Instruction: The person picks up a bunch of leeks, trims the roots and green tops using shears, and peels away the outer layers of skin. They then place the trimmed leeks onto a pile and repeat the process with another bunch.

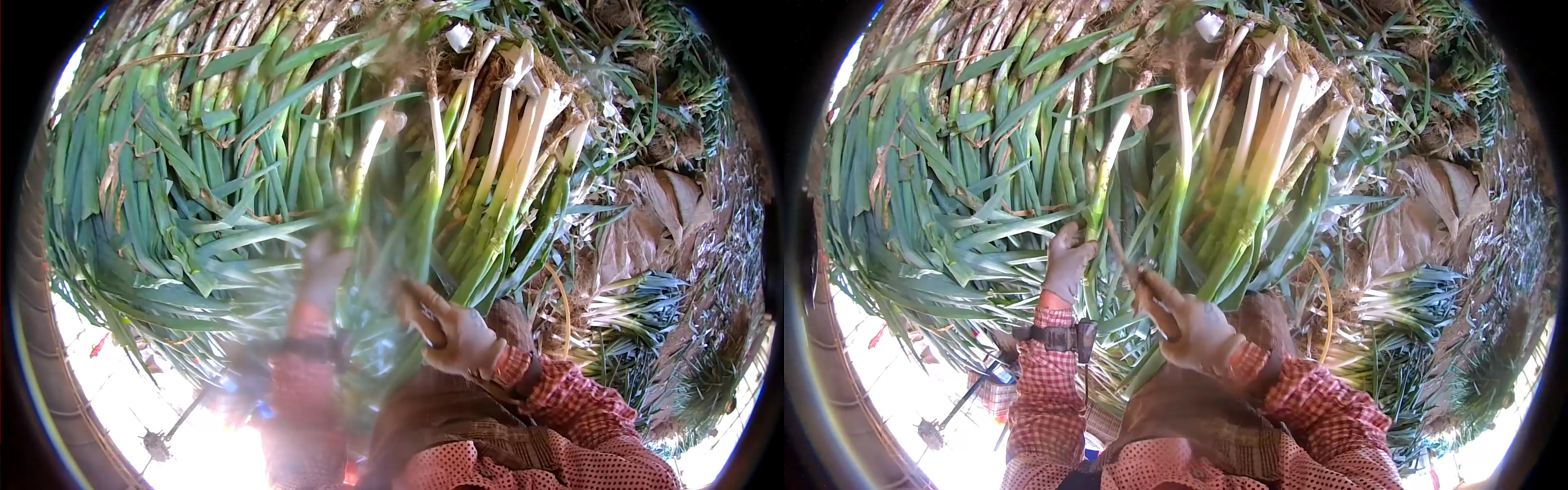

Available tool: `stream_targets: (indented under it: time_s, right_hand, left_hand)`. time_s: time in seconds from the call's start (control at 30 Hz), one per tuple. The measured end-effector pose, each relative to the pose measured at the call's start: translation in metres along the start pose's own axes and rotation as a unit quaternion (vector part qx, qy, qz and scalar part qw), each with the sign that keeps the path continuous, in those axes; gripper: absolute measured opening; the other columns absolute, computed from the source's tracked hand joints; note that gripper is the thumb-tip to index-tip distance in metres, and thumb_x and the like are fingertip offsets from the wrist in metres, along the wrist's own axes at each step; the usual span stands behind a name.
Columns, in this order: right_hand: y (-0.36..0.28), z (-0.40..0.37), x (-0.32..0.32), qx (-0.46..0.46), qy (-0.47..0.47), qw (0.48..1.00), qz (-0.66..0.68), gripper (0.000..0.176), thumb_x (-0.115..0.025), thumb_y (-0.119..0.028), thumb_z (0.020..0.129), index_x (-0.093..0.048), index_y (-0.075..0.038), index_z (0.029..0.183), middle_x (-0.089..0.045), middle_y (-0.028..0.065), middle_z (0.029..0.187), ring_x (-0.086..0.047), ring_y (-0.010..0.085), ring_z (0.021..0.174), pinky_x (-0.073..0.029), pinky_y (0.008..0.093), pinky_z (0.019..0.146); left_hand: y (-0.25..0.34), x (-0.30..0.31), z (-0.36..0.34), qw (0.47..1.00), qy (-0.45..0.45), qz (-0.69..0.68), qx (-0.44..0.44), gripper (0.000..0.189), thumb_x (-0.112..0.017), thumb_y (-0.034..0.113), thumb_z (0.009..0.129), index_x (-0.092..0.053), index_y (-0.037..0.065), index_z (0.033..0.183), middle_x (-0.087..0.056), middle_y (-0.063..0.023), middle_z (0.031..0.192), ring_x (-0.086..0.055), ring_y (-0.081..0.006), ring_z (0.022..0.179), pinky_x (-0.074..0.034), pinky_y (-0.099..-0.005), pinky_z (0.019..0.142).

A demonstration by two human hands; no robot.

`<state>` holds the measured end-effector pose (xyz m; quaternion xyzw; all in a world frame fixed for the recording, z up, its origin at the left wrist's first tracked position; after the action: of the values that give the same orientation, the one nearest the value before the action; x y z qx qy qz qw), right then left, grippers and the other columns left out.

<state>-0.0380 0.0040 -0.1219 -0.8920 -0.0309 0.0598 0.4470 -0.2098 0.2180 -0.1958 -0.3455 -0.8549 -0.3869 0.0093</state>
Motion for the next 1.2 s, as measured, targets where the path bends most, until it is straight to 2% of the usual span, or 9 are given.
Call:
stream_targets:
  time_s: [0.17, 0.3, 0.47, 0.63, 0.73, 0.83, 0.9, 1.0, 1.2]
  right_hand:
    - [-0.001, -0.014, 0.0, 0.071, 0.049, 0.996, 0.035, 0.091, -0.064, -0.007, 0.079, -0.025, -0.01, 0.161, -0.07, 0.0257, 0.1, -0.071, 0.0439, 0.094, -0.057, 0.0473, 0.084]
    - [-0.004, -0.013, 0.011, 0.06, 0.033, 0.997, 0.036, 0.094, -0.064, -0.007, 0.077, -0.024, -0.009, 0.162, -0.07, 0.0265, 0.103, -0.072, 0.0411, 0.094, -0.057, 0.0466, 0.083]
    - [0.003, -0.008, -0.002, 0.127, 0.028, 0.991, 0.019, 0.098, -0.064, -0.006, 0.076, -0.02, -0.01, 0.163, -0.07, 0.0224, 0.099, -0.071, 0.0382, 0.084, -0.058, 0.0443, 0.081]
    - [-0.014, -0.011, 0.027, -0.073, 0.015, 0.997, 0.036, 0.098, -0.063, -0.005, 0.076, -0.02, -0.012, 0.164, -0.071, 0.022, 0.103, -0.072, 0.0374, 0.085, -0.059, 0.0415, 0.082]
    - [0.018, -0.021, 0.017, 0.071, 0.096, 0.992, 0.032, 0.098, -0.066, -0.006, 0.075, -0.022, -0.01, 0.163, -0.069, 0.021, 0.091, -0.07, 0.0354, 0.074, -0.056, 0.0419, 0.074]
    - [0.025, -0.037, 0.021, 0.017, 0.07, 0.997, 0.031, 0.099, -0.067, -0.007, 0.075, -0.022, -0.009, 0.163, -0.069, 0.0225, 0.089, -0.071, 0.0354, 0.078, -0.055, 0.0429, 0.074]
    - [0.031, -0.043, 0.017, 0.009, 0.074, 0.996, 0.044, 0.1, -0.067, -0.007, 0.074, -0.022, -0.01, 0.163, -0.069, 0.0234, 0.091, -0.071, 0.0373, 0.081, -0.055, 0.0436, 0.076]
    - [0.035, -0.049, 0.01, 0.028, 0.069, 0.996, 0.046, 0.1, -0.066, -0.007, 0.074, -0.021, -0.01, 0.163, -0.069, 0.0249, 0.091, -0.07, 0.0412, 0.084, -0.054, 0.0457, 0.078]
    - [0.025, -0.039, 0.008, -0.027, 0.057, 0.996, 0.057, 0.097, -0.065, -0.007, 0.075, -0.022, -0.01, 0.163, -0.07, 0.0284, 0.096, -0.069, 0.0456, 0.093, -0.053, 0.0494, 0.082]
  left_hand:
    - [0.01, -0.014, -0.017, 0.992, 0.052, 0.091, -0.069, 0.046, -0.064, -0.006, 0.085, -0.058, -0.009, 0.131, -0.072, -0.0125, 0.105, -0.067, -0.0123, 0.077, -0.054, -0.0226, 0.065]
    - [0.045, 0.0, -0.026, 0.988, -0.094, -0.115, 0.043, 0.044, -0.067, -0.003, 0.084, -0.062, -0.007, 0.128, -0.073, -0.0104, 0.11, -0.07, -0.0177, 0.093, -0.057, -0.0294, 0.088]
    - [0.018, 0.031, 0.003, 0.955, -0.25, -0.155, 0.033, 0.047, -0.063, 0.011, 0.091, -0.058, -0.004, 0.135, -0.072, -0.0112, 0.114, -0.071, -0.0201, 0.097, -0.056, -0.0316, 0.092]
    - [0.007, 0.001, 0.014, 0.95, -0.24, -0.169, 0.105, 0.049, -0.068, 0.014, 0.087, -0.058, 0.003, 0.134, -0.068, -0.0064, 0.116, -0.065, -0.0195, 0.106, -0.055, -0.0349, 0.092]
    - [0.0, -0.027, 0.013, 0.96, -0.237, -0.138, 0.047, 0.042, -0.072, 0.009, 0.089, -0.059, 0.004, 0.129, -0.068, -0.007, 0.115, -0.066, -0.0187, 0.099, -0.054, -0.0335, 0.09]
    - [-0.031, -0.039, 0.004, 0.95, -0.178, -0.233, 0.104, 0.037, -0.071, 0.004, 0.089, -0.06, 0.004, 0.124, -0.068, -0.0072, 0.111, -0.066, -0.0183, 0.095, -0.055, -0.0318, 0.087]
    - [-0.03, -0.058, 0.001, 0.993, -0.105, 0.021, 0.043, 0.037, -0.075, 0.006, 0.085, -0.06, 0.003, 0.118, -0.068, -0.0089, 0.106, -0.067, -0.0208, 0.095, -0.056, -0.036, 0.082]
    - [-0.011, -0.089, -0.022, 0.925, 0.082, 0.321, -0.186, 0.048, -0.079, 0.01, 0.079, -0.056, -0.001, 0.12, -0.07, -0.0212, 0.104, -0.071, -0.0346, 0.096, -0.055, -0.0418, 0.084]
    - [0.002, -0.095, -0.028, 0.9, 0.146, 0.368, -0.181, 0.061, -0.077, 0.016, 0.081, -0.049, 0.001, 0.132, -0.07, -0.0261, 0.111, -0.068, -0.044, 0.101, -0.053, -0.0446, 0.087]
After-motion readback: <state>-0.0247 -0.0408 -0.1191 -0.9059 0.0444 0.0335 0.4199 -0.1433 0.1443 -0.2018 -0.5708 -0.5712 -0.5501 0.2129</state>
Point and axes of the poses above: each hand's wrist, its own z-axis towards the middle knuckle, its own x-axis out of the back of the hand, y = z × x, the point moved 3 cm from there along z, towards the middle knuckle
